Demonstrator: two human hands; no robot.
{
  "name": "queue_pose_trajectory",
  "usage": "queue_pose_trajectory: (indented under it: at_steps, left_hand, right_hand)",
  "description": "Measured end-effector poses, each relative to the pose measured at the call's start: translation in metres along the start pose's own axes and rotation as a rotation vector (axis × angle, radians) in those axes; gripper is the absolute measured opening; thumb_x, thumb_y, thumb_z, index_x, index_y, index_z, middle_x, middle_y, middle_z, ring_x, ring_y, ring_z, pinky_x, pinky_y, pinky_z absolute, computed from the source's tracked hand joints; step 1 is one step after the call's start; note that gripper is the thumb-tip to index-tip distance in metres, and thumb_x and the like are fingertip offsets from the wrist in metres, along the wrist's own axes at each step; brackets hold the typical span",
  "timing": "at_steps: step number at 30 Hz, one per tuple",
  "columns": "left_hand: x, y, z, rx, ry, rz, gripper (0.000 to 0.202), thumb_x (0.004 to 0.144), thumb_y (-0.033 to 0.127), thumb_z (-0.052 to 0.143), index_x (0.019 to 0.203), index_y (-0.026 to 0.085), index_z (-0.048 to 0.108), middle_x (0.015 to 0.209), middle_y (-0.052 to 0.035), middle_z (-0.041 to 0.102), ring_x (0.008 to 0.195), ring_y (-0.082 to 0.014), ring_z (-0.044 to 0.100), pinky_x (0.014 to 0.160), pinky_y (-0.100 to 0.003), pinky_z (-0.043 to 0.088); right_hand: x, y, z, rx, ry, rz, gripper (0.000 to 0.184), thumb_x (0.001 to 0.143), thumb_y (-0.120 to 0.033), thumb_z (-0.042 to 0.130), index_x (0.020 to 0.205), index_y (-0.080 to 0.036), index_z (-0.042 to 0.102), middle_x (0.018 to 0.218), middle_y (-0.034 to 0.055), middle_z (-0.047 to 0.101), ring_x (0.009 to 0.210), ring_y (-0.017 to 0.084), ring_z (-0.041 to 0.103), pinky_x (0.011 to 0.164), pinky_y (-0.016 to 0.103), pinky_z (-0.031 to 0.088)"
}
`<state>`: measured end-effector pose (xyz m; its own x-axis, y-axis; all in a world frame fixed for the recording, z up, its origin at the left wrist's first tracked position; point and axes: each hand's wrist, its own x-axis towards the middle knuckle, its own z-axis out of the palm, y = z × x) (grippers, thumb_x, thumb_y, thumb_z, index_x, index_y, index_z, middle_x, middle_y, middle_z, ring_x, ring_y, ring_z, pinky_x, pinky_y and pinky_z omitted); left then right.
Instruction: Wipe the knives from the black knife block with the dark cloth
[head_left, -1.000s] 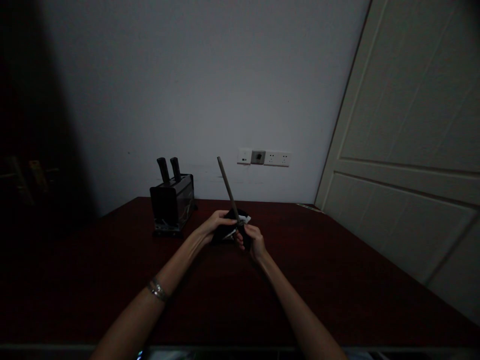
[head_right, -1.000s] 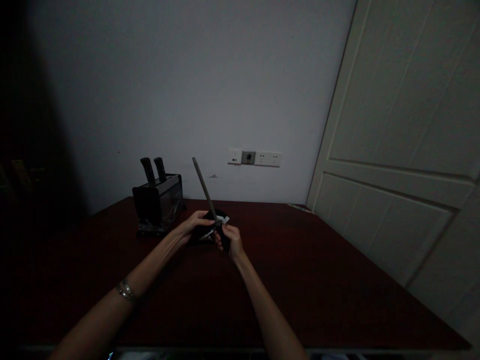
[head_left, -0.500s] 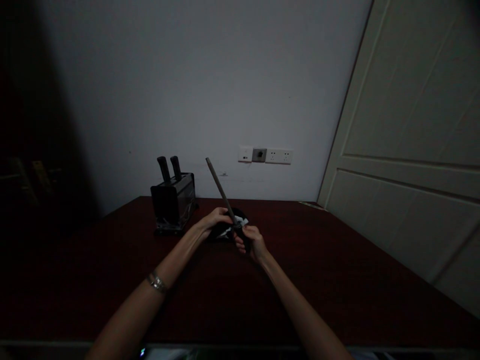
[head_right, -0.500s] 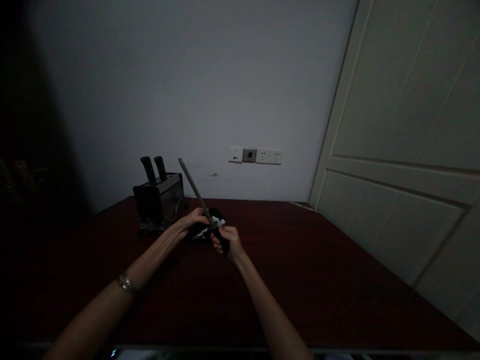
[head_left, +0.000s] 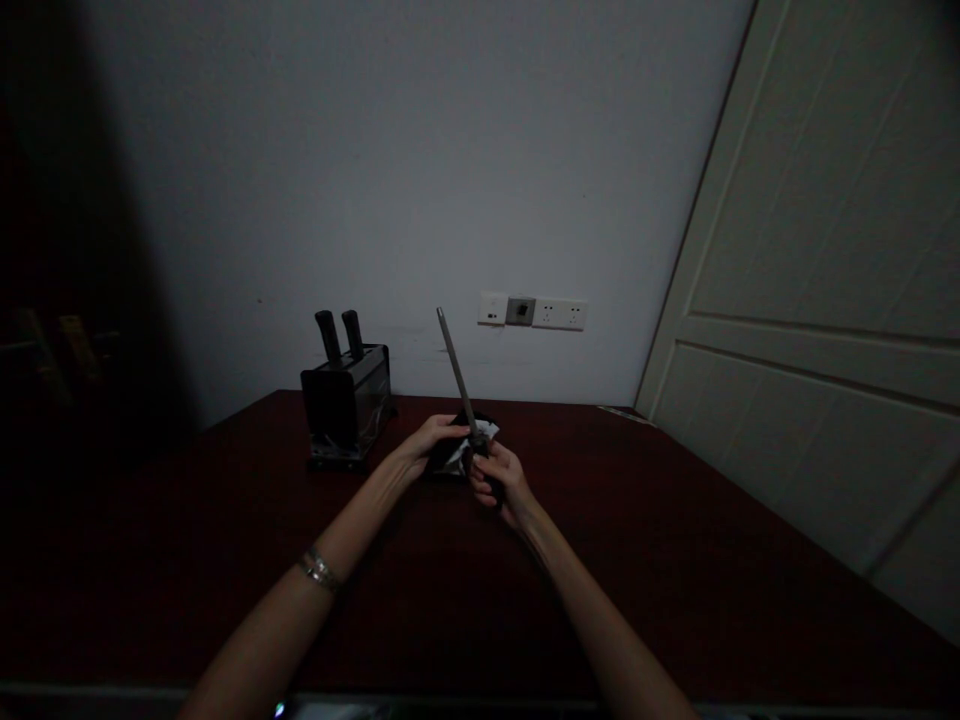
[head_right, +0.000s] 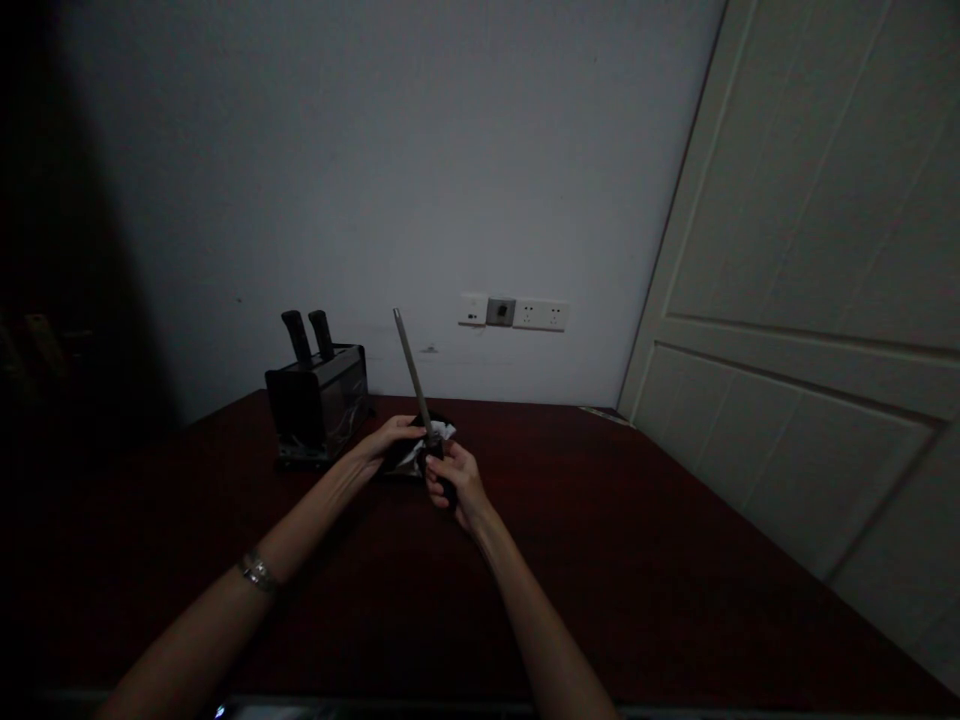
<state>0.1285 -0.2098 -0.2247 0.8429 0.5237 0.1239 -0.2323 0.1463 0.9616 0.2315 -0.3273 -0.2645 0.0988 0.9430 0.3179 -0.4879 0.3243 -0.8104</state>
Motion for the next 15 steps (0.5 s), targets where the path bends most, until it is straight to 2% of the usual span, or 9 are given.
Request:
queue_pose_trajectory:
  at_steps: [3,6,9,15]
  left_hand:
    - [-0.002,-0.001,0.001,-0.011,0.006,0.009,0.029,0.053,0.024,0.076,0.075,0.007,0.065,0.065,-0.007,0.065,0.053,-0.0131,0.058,0.055,-0.023,0.04]
    - [-0.006,0.001,0.003,-0.006,-0.071,0.018,0.027,0.061,0.027,0.071,0.078,0.007,0.063,0.06,-0.0085,0.064,0.05,-0.0169,0.059,0.053,-0.027,0.042]
    - [-0.01,0.005,0.005,-0.016,-0.125,0.043,0.025,0.066,0.028,0.068,0.078,0.007,0.061,0.057,-0.0092,0.062,0.049,-0.0194,0.059,0.051,-0.03,0.044]
    - [-0.019,0.018,0.004,0.023,-0.107,0.062,0.029,0.068,0.03,0.067,0.084,0.007,0.06,0.066,-0.0102,0.064,0.052,-0.0185,0.06,0.052,-0.029,0.044]
  right_hand:
    - [0.004,0.004,-0.003,-0.111,0.092,-0.099,0.022,0.065,-0.029,0.07,0.075,-0.017,0.054,0.057,-0.0029,0.055,0.041,0.007,0.044,0.032,0.016,0.029]
    - [0.006,0.006,-0.005,-0.162,0.131,-0.173,0.022,0.064,-0.032,0.071,0.071,-0.015,0.058,0.062,0.0008,0.062,0.05,0.009,0.053,0.047,0.02,0.041]
    - [0.007,0.006,-0.006,-0.186,0.128,-0.186,0.022,0.066,-0.035,0.07,0.074,-0.016,0.062,0.062,0.0006,0.063,0.054,0.01,0.055,0.056,0.021,0.042]
    - [0.009,0.009,-0.008,-0.281,0.122,-0.202,0.024,0.07,-0.039,0.065,0.078,-0.017,0.066,0.068,0.0013,0.064,0.062,0.011,0.054,0.06,0.022,0.039]
